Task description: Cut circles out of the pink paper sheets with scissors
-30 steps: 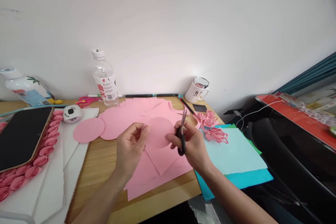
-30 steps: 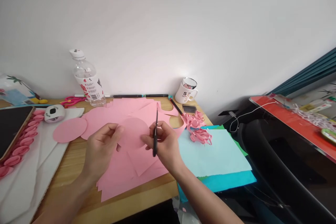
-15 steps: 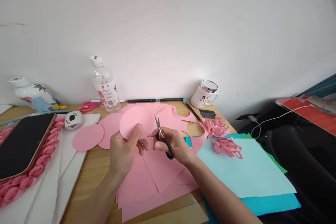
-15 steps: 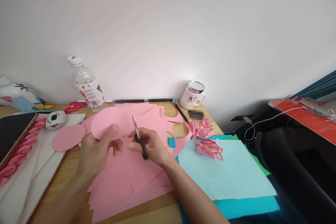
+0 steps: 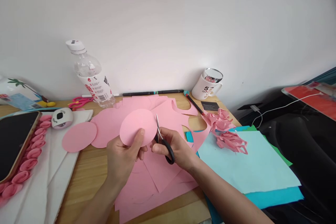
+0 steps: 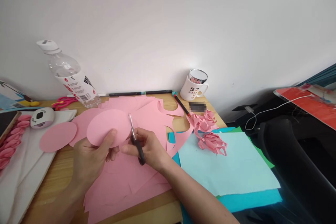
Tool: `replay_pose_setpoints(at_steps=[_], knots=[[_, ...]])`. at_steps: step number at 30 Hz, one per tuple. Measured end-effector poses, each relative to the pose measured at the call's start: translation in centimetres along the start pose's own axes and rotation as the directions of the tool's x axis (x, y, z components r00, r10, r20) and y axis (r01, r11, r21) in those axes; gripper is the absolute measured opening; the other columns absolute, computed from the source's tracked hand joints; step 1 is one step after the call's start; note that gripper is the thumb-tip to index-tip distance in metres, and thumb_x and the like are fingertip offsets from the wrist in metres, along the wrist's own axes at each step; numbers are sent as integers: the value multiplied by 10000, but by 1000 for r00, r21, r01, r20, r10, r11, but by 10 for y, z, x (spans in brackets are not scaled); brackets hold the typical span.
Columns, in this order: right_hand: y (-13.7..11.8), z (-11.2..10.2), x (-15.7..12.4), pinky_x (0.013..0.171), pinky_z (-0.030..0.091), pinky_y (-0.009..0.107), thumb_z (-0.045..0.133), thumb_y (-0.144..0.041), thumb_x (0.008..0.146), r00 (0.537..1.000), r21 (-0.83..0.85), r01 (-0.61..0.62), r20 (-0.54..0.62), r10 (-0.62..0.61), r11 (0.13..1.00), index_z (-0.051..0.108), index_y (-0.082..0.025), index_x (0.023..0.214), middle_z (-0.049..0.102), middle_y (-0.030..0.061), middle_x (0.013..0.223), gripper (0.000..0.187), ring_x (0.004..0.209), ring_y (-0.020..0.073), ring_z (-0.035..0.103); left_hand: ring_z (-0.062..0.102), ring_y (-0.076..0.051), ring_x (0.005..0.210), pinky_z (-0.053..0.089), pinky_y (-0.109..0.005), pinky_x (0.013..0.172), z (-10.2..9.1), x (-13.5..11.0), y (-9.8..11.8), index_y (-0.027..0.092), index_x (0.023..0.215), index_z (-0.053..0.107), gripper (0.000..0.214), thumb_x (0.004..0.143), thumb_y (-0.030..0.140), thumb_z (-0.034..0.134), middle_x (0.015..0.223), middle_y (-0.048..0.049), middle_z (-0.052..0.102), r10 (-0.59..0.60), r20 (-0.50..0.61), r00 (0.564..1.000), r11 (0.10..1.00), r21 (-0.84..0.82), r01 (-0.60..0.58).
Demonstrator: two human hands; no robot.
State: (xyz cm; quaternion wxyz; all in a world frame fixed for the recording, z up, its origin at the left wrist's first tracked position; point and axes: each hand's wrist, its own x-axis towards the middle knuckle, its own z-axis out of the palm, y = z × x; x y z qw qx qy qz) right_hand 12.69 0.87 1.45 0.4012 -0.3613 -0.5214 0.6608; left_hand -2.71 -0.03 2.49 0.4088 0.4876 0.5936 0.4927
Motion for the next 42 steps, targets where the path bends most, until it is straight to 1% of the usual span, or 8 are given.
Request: replay_pose_setpoints(at_steps=[3, 7, 12, 15, 22, 28, 35, 42], knots=[[1, 0, -1, 548, 301, 242, 790, -517, 616, 1000, 19, -2, -4, 2, 1000, 576, -150, 770, 507, -7, 686, 452, 625, 116, 401, 414, -82, 300, 342, -215, 315, -1, 1, -2, 177, 412, 523, 395, 738, 360, 652, 350, 22, 500, -50, 49, 998, 996, -77, 53], [1, 0, -2, 555, 308, 243, 787, -511, 622, 1000, 32, -9, 8, 9, 999, 580, -154, 778, 504, -6, 695, 441, 638, 123, 412, 397, -76, 299, 329, -216, 307, -2, 3, -4, 177, 413, 519, 379, 722, 339, 668, 365, 20, 504, -86, 69, 994, 988, -123, 94], [-1, -2, -2, 543, 303, 239, 777, -542, 612, 1000, -10, -9, -5, 9, 1000, 553, -166, 736, 487, -16, 667, 454, 607, 112, 385, 390, -71, 292, 310, -215, 302, -2, 5, -4, 175, 399, 515, 368, 691, 318, 688, 362, 17, 503, -69, 67, 995, 993, -95, 75], [-2, -2, -2, 529, 300, 234, 777, -545, 607, 1000, -42, -15, -26, 14, 999, 548, -168, 717, 482, -23, 643, 455, 592, 107, 382, 388, -70, 280, 296, -209, 288, -3, 4, -4, 169, 405, 525, 354, 681, 316, 691, 355, 15, 503, -84, 64, 994, 993, -78, 89], [-2, 0, -1, 506, 288, 223, 804, -517, 576, 998, 8, -31, -53, 32, 999, 496, -175, 651, 432, -54, 579, 465, 543, 85, 364, 383, -66, 270, 291, -201, 281, -5, 2, 0, 169, 391, 516, 367, 677, 323, 687, 345, 19, 495, -100, 55, 993, 991, -87, 104], [-1, -1, -1, 502, 284, 225, 788, -510, 603, 998, -21, -37, -59, 36, 999, 504, -176, 662, 446, -45, 590, 442, 550, 92, 392, 375, -62, 270, 280, -198, 284, -6, 3, -1, 173, 385, 508, 358, 665, 294, 695, 345, 26, 489, -97, 56, 994, 992, -81, 101], [0, -2, -1, 481, 254, 220, 794, -482, 608, 999, -1, -35, -41, 34, 999, 455, -186, 630, 402, -60, 567, 451, 525, 77, 325, 370, -70, 270, 283, -208, 277, -5, 2, 1, 178, 378, 502, 364, 660, 312, 689, 341, 17, 487, -94, 63, 994, 993, -59, 98], [1, -2, 0, 484, 253, 220, 795, -484, 604, 999, -7, -27, -45, 27, 1000, 454, -184, 636, 395, -63, 570, 454, 525, 76, 329, 373, -70, 271, 289, -208, 279, -5, 2, 1, 181, 376, 494, 369, 661, 317, 685, 343, 20, 482, -93, 64, 994, 993, -68, 97]])
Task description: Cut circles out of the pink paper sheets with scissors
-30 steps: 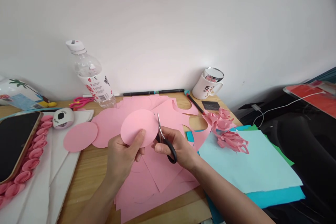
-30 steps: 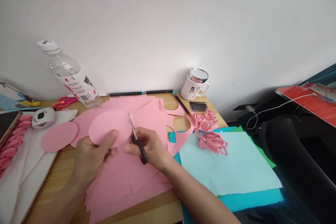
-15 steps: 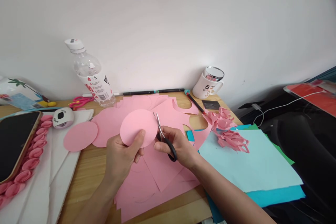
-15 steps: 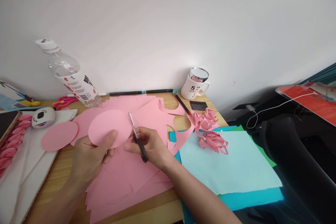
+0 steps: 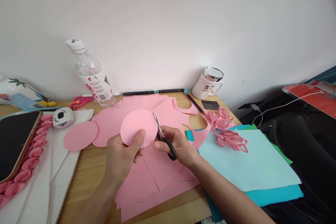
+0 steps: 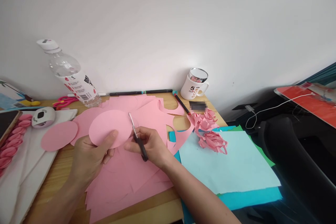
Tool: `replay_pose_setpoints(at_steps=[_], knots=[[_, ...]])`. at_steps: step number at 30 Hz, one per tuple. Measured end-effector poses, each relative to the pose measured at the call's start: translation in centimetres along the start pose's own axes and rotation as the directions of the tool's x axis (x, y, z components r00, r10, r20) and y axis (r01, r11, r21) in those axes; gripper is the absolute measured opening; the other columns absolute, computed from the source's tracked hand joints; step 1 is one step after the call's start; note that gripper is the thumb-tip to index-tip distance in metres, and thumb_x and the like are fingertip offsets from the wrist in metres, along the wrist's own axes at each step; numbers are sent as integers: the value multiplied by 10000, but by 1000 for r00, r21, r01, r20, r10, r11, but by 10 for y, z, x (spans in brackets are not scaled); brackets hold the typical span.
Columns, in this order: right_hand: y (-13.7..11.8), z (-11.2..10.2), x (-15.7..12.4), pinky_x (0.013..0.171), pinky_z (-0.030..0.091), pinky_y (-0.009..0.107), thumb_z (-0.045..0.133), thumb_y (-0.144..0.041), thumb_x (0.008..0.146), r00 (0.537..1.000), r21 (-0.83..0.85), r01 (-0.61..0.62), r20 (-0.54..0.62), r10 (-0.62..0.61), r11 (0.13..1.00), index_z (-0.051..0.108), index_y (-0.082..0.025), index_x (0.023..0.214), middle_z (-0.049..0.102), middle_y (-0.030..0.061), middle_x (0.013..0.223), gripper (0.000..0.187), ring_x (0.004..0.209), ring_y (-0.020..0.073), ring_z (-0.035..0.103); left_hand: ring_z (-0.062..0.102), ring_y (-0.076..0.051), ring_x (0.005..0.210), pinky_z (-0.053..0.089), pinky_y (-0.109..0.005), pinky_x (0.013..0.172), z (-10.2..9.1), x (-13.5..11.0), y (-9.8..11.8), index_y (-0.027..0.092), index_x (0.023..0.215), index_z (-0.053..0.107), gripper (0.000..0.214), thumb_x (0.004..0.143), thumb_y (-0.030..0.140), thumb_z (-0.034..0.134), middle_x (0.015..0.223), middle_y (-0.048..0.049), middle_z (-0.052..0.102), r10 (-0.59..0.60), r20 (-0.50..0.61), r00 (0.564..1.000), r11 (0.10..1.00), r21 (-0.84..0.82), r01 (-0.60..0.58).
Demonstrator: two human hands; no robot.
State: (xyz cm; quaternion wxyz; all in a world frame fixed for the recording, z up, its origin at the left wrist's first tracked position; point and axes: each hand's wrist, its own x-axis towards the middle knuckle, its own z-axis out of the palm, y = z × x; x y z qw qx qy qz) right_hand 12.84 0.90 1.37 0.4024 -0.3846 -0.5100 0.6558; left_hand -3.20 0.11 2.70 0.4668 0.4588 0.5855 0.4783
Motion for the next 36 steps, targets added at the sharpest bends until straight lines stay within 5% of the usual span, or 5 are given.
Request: replay_pose_setpoints(at_steps=[26, 32, 36], knots=[[3, -1, -1, 479, 241, 236, 768, -468, 652, 999, -38, -26, -28, 25, 999, 568, -173, 678, 402, -54, 518, 357, 512, 93, 328, 354, -66, 324, 276, -213, 326, -3, 1, -3, 184, 391, 458, 421, 708, 372, 662, 350, 29, 434, -3, 0, 1000, 998, 57, 3], [0, -2, -1, 536, 306, 241, 781, -402, 656, 999, 14, -2, -52, 2, 1000, 597, -168, 728, 483, -30, 614, 306, 580, 102, 395, 438, -93, 342, 347, -225, 365, -2, 0, 0, 167, 586, 582, 313, 797, 398, 581, 410, 1, 561, -5, 139, 990, 998, 62, -4], [0, -1, 0, 522, 312, 232, 793, -343, 650, 986, 53, 34, -167, -25, 998, 598, -178, 798, 523, -25, 661, 295, 600, 104, 415, 466, -93, 332, 388, -221, 376, -1, 0, 5, 145, 669, 626, 285, 803, 394, 588, 451, -18, 621, -30, 200, 979, 999, 36, 23]])
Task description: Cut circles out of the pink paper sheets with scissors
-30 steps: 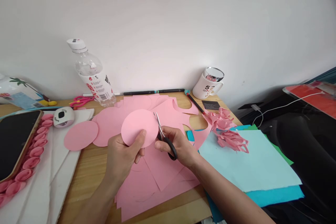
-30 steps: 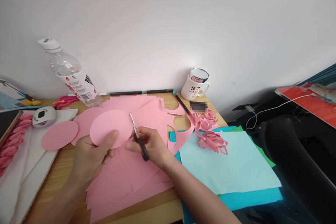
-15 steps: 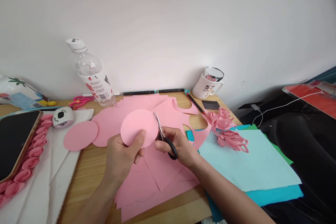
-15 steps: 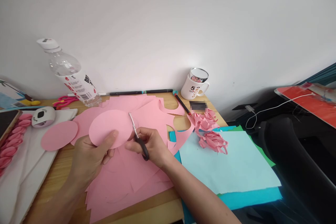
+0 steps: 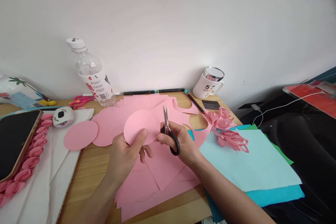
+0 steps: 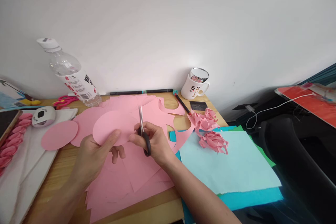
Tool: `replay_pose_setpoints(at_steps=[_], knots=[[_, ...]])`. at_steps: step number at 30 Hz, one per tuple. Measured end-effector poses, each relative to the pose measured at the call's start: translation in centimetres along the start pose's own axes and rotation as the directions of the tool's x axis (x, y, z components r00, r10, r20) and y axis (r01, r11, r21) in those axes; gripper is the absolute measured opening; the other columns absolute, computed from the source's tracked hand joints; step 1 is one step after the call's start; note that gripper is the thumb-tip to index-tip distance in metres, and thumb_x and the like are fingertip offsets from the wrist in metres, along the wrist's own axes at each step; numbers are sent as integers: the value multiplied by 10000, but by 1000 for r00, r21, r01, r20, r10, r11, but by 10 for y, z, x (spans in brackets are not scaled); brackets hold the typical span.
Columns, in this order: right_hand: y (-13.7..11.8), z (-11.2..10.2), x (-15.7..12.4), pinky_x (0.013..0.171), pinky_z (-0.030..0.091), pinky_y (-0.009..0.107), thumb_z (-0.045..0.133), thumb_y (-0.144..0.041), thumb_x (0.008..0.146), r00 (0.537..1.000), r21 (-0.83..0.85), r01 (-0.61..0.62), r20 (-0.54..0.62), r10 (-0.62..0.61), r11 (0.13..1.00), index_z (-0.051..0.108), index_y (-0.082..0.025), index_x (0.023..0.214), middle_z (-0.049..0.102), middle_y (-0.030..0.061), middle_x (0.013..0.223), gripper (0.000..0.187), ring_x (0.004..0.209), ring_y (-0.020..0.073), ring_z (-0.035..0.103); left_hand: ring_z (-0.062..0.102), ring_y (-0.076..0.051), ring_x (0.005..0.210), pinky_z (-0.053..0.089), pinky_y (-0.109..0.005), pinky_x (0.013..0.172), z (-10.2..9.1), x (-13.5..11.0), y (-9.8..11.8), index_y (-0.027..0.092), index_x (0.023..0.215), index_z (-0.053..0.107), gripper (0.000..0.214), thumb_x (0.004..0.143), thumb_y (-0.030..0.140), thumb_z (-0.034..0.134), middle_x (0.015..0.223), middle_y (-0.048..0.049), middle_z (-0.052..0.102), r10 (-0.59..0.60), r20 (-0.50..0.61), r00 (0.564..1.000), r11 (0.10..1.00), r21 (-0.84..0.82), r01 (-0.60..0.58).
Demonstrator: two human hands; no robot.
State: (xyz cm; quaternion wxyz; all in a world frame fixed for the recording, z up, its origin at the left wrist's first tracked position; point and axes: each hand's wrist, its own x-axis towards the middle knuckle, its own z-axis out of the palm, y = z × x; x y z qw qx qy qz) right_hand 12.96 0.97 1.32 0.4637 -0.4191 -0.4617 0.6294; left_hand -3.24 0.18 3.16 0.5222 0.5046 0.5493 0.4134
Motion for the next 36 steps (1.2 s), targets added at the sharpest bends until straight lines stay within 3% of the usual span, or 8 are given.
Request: replay_pose_setpoints(at_steps=[4, 7, 12, 18, 22, 36], knots=[[2, 1, 1, 495, 299, 212, 802, -264, 647, 991, 49, 54, -122, -48, 997, 594, -197, 815, 504, -58, 621, 276, 548, 77, 388, 512, -105, 360, 403, -227, 351, 1, -1, 3, 137, 607, 628, 305, 788, 382, 603, 542, -44, 657, 1, 27, 1000, 998, -55, 1], [2, 2, 0, 491, 301, 207, 801, -246, 647, 988, 47, 75, -138, -68, 996, 584, -196, 784, 498, -64, 608, 261, 536, 71, 384, 518, -110, 359, 403, -231, 338, 4, -2, 1, 142, 592, 623, 302, 779, 379, 610, 541, -41, 649, -7, 25, 1000, 996, -85, 9], [-1, 4, -1, 496, 300, 220, 795, -286, 654, 996, -25, 64, -65, -65, 998, 543, -191, 725, 472, -66, 586, 278, 526, 76, 370, 448, -86, 338, 377, -216, 357, 7, -2, -6, 177, 509, 531, 353, 793, 374, 603, 381, 29, 505, 52, -58, 997, 997, -60, -56], [1, 2, 1, 535, 322, 241, 787, -426, 635, 996, -63, -3, 90, 9, 998, 583, -177, 811, 507, -32, 649, 367, 580, 100, 411, 370, -57, 326, 320, -197, 353, 4, -3, -3, 186, 446, 432, 411, 763, 348, 638, 338, 53, 437, 71, -226, 972, 997, -13, -76], [1, 2, 0, 507, 315, 235, 791, -473, 609, 989, -81, 8, 148, 5, 997, 577, -173, 760, 503, -36, 620, 398, 545, 91, 387, 349, -49, 328, 289, -193, 355, 2, -3, -3, 185, 435, 408, 427, 748, 346, 651, 330, 59, 412, 64, -221, 973, 998, 4, -65], [-3, 3, 0, 481, 295, 233, 766, -546, 605, 987, -130, 34, 159, -13, 991, 533, -181, 685, 461, -44, 582, 441, 525, 89, 370, 301, -46, 321, 238, -209, 357, 2, -3, -6, 191, 461, 401, 407, 734, 352, 656, 327, 69, 383, 30, -193, 981, 999, -24, -35]])
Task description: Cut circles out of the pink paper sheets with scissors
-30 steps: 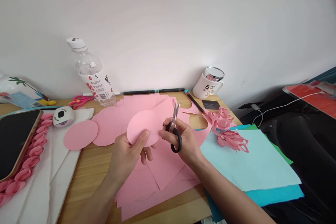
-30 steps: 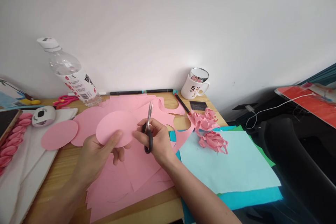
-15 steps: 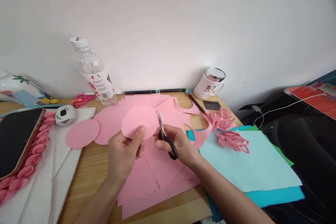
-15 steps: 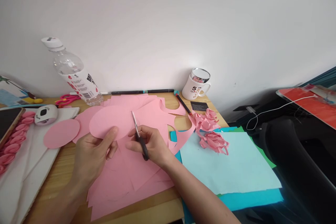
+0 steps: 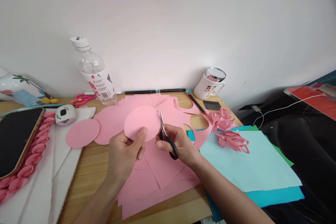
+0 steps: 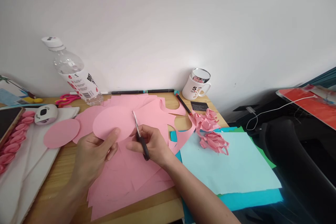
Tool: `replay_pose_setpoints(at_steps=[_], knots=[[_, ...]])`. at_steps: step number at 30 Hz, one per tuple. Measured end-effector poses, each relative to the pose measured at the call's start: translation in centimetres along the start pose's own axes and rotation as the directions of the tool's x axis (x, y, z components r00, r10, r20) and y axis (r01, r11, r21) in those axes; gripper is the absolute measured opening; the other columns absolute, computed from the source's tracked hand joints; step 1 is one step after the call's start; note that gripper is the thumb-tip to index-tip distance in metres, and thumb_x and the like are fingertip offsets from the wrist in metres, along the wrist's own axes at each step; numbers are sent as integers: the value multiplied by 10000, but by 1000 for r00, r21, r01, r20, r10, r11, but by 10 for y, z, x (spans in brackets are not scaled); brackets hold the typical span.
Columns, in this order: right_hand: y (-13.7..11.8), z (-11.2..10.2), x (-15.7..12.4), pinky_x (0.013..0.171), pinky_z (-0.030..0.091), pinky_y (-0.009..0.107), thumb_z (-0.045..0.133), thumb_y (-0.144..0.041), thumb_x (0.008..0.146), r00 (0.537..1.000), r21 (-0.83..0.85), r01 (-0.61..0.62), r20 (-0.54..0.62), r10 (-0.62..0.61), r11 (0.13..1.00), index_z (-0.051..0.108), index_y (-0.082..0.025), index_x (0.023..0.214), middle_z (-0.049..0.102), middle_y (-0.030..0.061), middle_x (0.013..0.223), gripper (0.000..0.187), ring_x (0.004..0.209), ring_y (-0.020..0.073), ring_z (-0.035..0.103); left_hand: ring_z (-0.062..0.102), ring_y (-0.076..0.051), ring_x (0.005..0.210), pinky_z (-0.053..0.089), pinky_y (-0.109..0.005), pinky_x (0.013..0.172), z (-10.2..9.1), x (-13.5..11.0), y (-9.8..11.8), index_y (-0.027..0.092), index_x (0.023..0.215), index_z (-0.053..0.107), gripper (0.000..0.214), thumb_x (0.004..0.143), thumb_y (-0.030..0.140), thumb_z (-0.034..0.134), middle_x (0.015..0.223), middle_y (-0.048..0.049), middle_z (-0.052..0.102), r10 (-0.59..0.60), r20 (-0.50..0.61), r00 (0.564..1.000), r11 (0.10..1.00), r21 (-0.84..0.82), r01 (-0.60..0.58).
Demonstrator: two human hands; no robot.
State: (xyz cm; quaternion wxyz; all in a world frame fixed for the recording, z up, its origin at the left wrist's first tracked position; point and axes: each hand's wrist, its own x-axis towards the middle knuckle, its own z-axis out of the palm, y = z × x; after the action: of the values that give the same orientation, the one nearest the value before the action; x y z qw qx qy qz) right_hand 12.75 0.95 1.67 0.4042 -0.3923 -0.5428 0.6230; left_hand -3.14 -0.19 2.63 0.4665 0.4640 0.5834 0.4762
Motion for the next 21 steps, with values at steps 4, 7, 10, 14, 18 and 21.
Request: replay_pose_setpoints(at_steps=[4, 7, 10, 14, 18, 21], knots=[[1, -1, 0, 473, 275, 232, 770, -534, 607, 1000, -17, -3, -5, 3, 1000, 515, -184, 672, 436, -53, 564, 438, 514, 85, 345, 304, -50, 323, 235, -215, 357, 1, 0, 1, 194, 468, 406, 393, 735, 351, 648, 335, 71, 376, 12, 10, 1000, 1000, -12, -12], [2, -1, 0, 476, 270, 232, 770, -521, 612, 1000, -16, -8, -12, 8, 1000, 519, -184, 683, 436, -54, 567, 427, 515, 85, 339, 304, -52, 325, 235, -219, 360, 1, 0, 2, 196, 464, 400, 400, 746, 357, 632, 336, 68, 373, 19, 10, 1000, 1000, -1, -19], [3, -1, 0, 478, 264, 232, 767, -520, 613, 1000, -8, -19, -21, 19, 1000, 524, -186, 692, 437, -54, 570, 420, 514, 84, 334, 302, -53, 324, 236, -224, 361, 1, 0, 2, 199, 454, 390, 411, 749, 362, 627, 333, 64, 372, 16, 10, 1000, 1000, 10, -16], [2, 0, -1, 472, 260, 235, 768, -513, 608, 999, -7, -40, -34, 40, 999, 530, -189, 687, 435, -54, 554, 410, 506, 85, 324, 300, -54, 322, 233, -229, 362, 0, 0, 2, 201, 450, 392, 411, 740, 359, 637, 334, 63, 371, 8, 18, 1000, 1000, -1, -8], [6, 0, -1, 475, 291, 236, 759, -473, 643, 997, -2, -53, -56, 53, 999, 553, -185, 699, 441, -53, 526, 358, 502, 93, 354, 297, -53, 326, 228, -228, 360, 0, -1, 3, 198, 455, 404, 408, 747, 355, 641, 340, 63, 372, 17, 16, 1000, 1000, -11, -17], [12, -2, 1, 501, 333, 244, 691, -452, 735, 988, 17, -23, -150, 26, 1000, 553, -187, 702, 478, -44, 514, 300, 514, 110, 438, 320, -52, 341, 250, -218, 363, 0, 0, 4, 188, 461, 418, 404, 759, 339, 644, 354, 60, 394, 2, -15, 1000, 998, -58, -3]])
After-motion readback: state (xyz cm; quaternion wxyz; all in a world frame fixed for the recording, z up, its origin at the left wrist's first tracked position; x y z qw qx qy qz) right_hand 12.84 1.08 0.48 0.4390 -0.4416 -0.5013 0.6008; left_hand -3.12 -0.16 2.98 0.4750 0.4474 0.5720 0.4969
